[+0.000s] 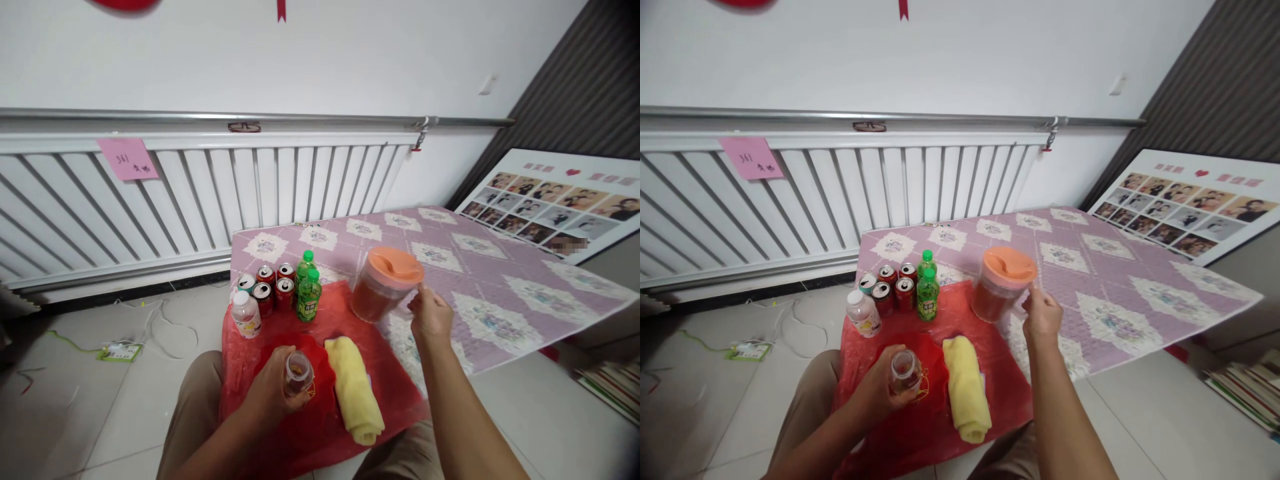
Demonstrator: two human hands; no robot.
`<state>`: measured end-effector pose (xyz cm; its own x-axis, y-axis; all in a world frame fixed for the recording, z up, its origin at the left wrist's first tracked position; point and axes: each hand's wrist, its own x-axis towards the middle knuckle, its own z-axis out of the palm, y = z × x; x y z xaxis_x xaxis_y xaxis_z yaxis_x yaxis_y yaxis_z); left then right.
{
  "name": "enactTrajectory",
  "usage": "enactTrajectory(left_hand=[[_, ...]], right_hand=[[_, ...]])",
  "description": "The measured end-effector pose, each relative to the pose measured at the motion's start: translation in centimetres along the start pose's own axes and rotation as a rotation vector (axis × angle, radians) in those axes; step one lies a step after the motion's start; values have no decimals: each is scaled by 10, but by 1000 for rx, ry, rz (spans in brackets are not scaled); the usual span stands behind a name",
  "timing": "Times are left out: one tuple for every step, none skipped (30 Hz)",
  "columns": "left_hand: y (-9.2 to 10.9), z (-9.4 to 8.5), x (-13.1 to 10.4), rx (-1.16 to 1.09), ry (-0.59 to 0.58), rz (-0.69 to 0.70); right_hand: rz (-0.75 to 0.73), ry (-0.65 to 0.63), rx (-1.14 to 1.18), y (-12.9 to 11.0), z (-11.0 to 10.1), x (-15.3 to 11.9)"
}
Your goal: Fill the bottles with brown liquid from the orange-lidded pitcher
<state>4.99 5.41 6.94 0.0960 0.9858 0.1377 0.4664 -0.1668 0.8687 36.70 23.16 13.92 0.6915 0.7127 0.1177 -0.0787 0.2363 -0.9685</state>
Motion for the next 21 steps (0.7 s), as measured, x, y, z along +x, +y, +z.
enactTrajectory(left_hand=[[2,0,0,-5,-2,-3],[3,0,0,-12,-5,-7],[5,-1,0,-21,-8,-11],[6,-1,0,-30,-8,-16],[7,-1,0,-39,-7,-21],[8,-2,0,-47,-7,-26],[8,-2,0,-53,-7,-29],[8,-2,0,-55,-9,-30],[8,-3,1,-58,-12,-29],[7,-3,1,-63,-16,-24],[7,-4,1,-70,-20,-17],[7,-4,1,-79,-23,-10],[8,-5,1,-90,-29,-2],[8,-5,1,-102,-36,9],[9,-6,1,-115,-44,23],[9,-7,2,-125,-48,39],[10,-9,3,-132,-45,58],[10,-10,4,-133,-34,80],[10,-12,6,-130,-18,101],[10,-13,9,-123,1,117],[9,-14,12,-115,16,129]], right_hand=[[-5,3,4,-7,-2,1],[-9,2,8,-14,-4,0],[-14,-1,10,-22,-7,-1],[-19,-6,10,-30,-10,-3],[-25,-10,9,-38,-14,-7],[-31,-14,6,-46,-17,-11],[-35,-18,2,-54,-21,-16],[-37,-26,-3,-61,-24,-22],[-34,-36,-8,-68,-27,-27],[-27,-48,-12,-74,-31,-34],[-17,-64,-14,-79,-34,-40],[-4,-81,-13,-83,-37,-47],[10,-101,-11,-87,-40,-54],[25,-120,-9,-90,-44,-61],[39,-139,-7,-93,-47,-69],[52,-159,-6,-96,-50,-76],[65,-178,-7,-99,-52,-83],[77,-197,-9,-101,-54,-90],[88,-217,-13,-103,-56,-97],[98,-236,-18,-105,-57,-103],[108,-252,-26,-106,-58,-109]])
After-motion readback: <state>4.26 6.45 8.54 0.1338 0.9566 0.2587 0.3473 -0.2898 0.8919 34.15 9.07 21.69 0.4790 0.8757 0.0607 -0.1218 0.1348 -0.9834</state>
